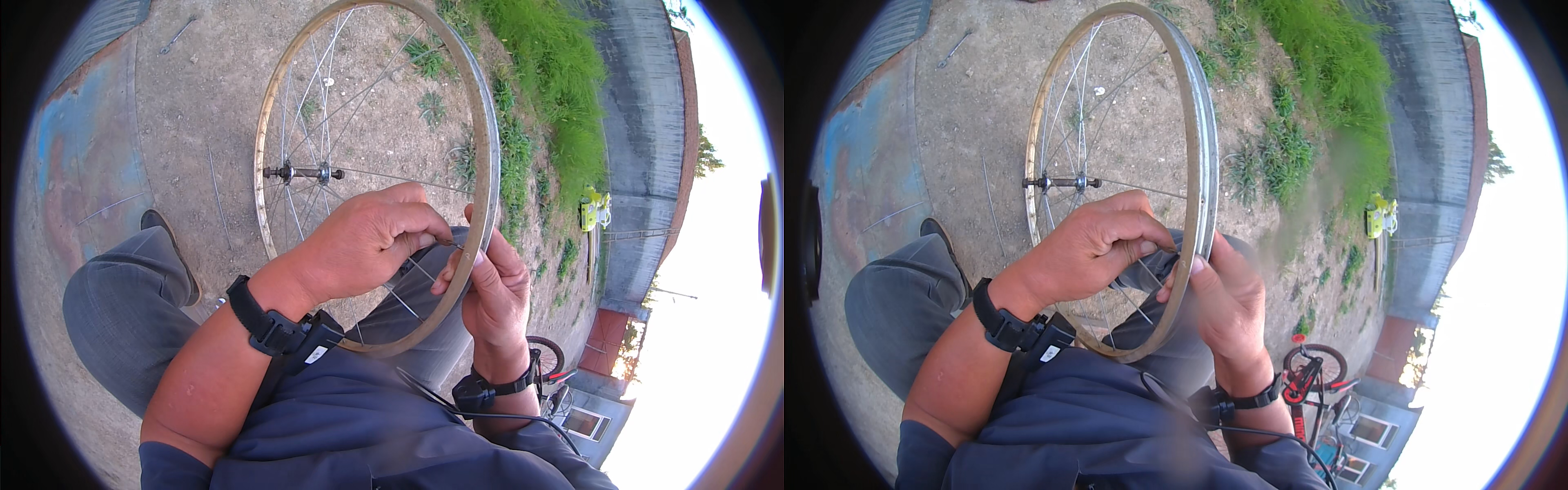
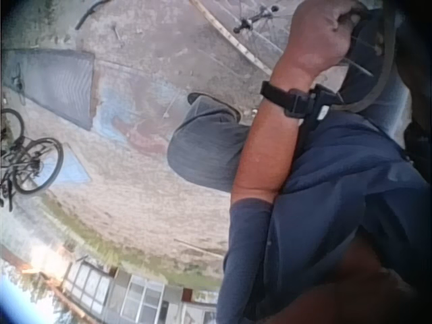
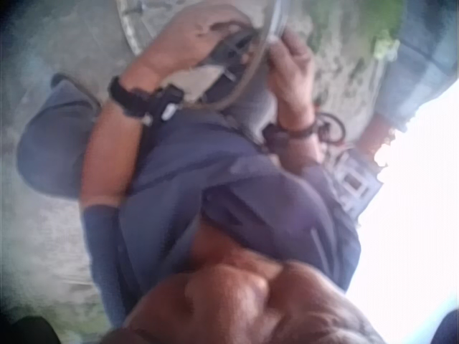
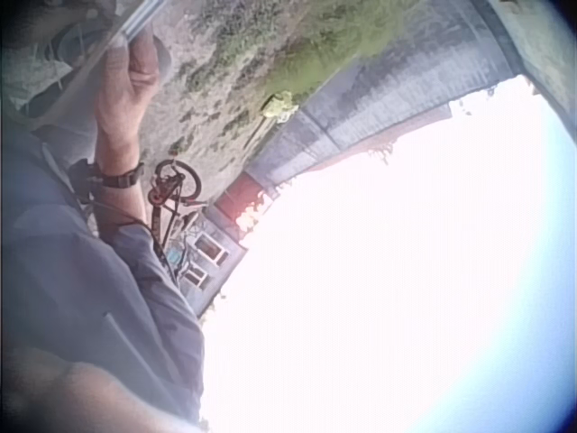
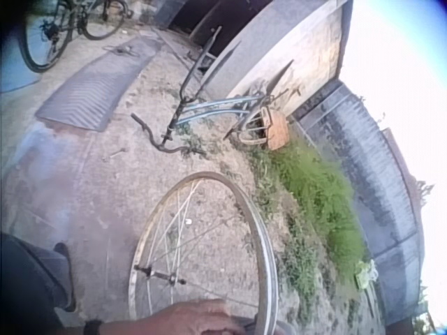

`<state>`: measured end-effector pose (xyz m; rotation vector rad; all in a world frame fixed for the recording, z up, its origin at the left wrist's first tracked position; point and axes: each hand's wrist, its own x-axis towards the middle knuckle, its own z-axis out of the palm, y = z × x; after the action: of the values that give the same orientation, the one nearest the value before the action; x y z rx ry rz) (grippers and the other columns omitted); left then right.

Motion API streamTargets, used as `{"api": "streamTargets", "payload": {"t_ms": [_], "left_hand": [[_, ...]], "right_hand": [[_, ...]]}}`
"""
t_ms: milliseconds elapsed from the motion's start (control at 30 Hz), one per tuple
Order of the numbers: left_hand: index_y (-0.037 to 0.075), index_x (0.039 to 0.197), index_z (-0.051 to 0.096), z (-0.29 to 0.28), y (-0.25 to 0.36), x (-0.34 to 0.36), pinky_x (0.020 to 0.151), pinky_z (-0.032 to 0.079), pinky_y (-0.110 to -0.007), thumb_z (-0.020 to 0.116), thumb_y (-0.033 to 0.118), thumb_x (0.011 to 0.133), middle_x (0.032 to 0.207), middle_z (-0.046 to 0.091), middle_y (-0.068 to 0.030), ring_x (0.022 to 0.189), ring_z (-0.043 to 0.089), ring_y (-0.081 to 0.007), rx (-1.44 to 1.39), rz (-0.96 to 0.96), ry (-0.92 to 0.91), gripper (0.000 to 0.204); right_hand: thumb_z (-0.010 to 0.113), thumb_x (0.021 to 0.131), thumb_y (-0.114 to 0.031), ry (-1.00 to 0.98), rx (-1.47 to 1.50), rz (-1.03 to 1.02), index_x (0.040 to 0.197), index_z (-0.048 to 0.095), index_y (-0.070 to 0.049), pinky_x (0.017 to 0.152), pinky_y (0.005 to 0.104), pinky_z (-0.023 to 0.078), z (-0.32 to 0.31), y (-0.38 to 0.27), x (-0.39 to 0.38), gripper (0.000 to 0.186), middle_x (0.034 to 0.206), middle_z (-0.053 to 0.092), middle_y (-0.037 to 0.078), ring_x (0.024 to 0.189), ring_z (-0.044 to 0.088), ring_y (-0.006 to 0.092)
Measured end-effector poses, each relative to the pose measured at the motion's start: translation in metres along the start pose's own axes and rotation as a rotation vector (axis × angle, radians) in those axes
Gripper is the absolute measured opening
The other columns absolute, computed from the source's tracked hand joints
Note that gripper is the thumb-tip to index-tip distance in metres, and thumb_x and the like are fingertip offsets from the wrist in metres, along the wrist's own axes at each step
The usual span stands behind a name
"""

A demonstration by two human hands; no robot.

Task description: The person laces a bicycle wheel by inserting spokes through the rim and hub, threading them through existing spokes, and securing them with nipples. The person works methodically around the wheel, adjusting spoke placement and tension.

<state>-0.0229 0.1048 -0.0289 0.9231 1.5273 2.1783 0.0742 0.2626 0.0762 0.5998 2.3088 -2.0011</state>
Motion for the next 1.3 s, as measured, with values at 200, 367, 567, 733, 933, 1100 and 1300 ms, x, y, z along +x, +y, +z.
{"api": "streamTargets", "payload": {"t_ms": [200,367,567,733,933,1100,1300], "left_hand": [[0.005,0.107,0.076,0.0002,0.0002,-0.0002,0.075,0.048,-0.032,0.068,-0.007,0.093,0.090,0.059,-0.0052,0.085,0.062,-0.0198,0.000,-0.008,-0.006,0.021],[0.005,0.108,0.076,0.0002,0.0005,0.0000,0.075,0.048,-0.032,0.068,-0.007,0.093,0.090,0.059,-0.0052,0.085,0.061,-0.0199,-0.009,-0.006,-0.006,0.021],[0.005,0.108,0.076,-0.0004,0.0011,-0.0004,0.075,0.048,-0.033,0.068,-0.007,0.093,0.090,0.059,-0.0051,0.085,0.061,-0.0200,0.005,-0.004,-0.009,0.021],[0.005,0.107,0.076,0.0000,0.0009,-0.0001,0.074,0.048,-0.033,0.068,-0.007,0.093,0.089,0.058,-0.0050,0.084,0.061,-0.0201,0.010,0.007,-0.005,0.020],[0.005,0.107,0.076,-0.0010,0.0013,-0.0005,0.074,0.048,-0.033,0.069,-0.006,0.093,0.090,0.059,-0.0050,0.084,0.062,-0.0203,0.029,0.007,-0.009,0.019],[0.006,0.108,0.076,-0.0019,0.0020,-0.0001,0.074,0.049,-0.034,0.069,-0.004,0.093,0.090,0.060,-0.0053,0.084,0.062,-0.0211,0.049,0.034,-0.004,0.020],[0.008,0.106,0.077,-0.0012,0.0056,0.0028,0.073,0.050,-0.038,0.071,0.000,0.090,0.089,0.064,-0.0067,0.084,0.065,-0.0261,0.063,0.090,0.021,0.018]], "right_hand": [[0.057,0.109,-0.013,0.012,0.011,0.003,0.155,0.045,0.006,0.068,0.0330,0.062,0.0001,0.0010,-0.0006,0.051,0.087,0.067,0.010,0.074,0.068,0.0177],[0.056,0.109,-0.013,0.008,0.004,0.009,0.155,0.045,0.006,0.068,0.0331,0.062,-0.0001,0.0002,-0.0006,0.051,0.088,0.068,0.010,0.075,0.069,0.0176],[0.056,0.109,-0.013,-0.001,0.025,-0.001,0.154,0.045,0.006,0.068,0.0329,0.063,0.0000,0.0004,-0.0002,0.051,0.088,0.068,0.011,0.075,0.069,0.0176],[0.056,0.109,-0.013,0.006,0.014,0.002,0.154,0.045,0.006,0.068,0.0327,0.063,0.0004,0.0001,-0.0005,0.051,0.088,0.068,0.010,0.075,0.069,0.0174],[0.056,0.109,-0.013,0.012,-0.006,0.000,0.155,0.044,0.007,0.068,0.0329,0.062,0.0008,0.0003,-0.0004,0.051,0.087,0.067,0.010,0.075,0.068,0.0174],[0.056,0.109,-0.012,0.000,-0.002,-0.009,0.155,0.044,0.007,0.069,0.0331,0.063,0.0002,0.0008,-0.0001,0.051,0.088,0.067,0.010,0.075,0.068,0.0172],[0.052,0.107,-0.009,-0.008,0.021,0.019,0.138,0.054,0.011,0.076,0.0312,0.058,0.0019,-0.0039,-0.0014,0.037,0.091,0.068,0.012,0.080,0.069,0.0189]]}}
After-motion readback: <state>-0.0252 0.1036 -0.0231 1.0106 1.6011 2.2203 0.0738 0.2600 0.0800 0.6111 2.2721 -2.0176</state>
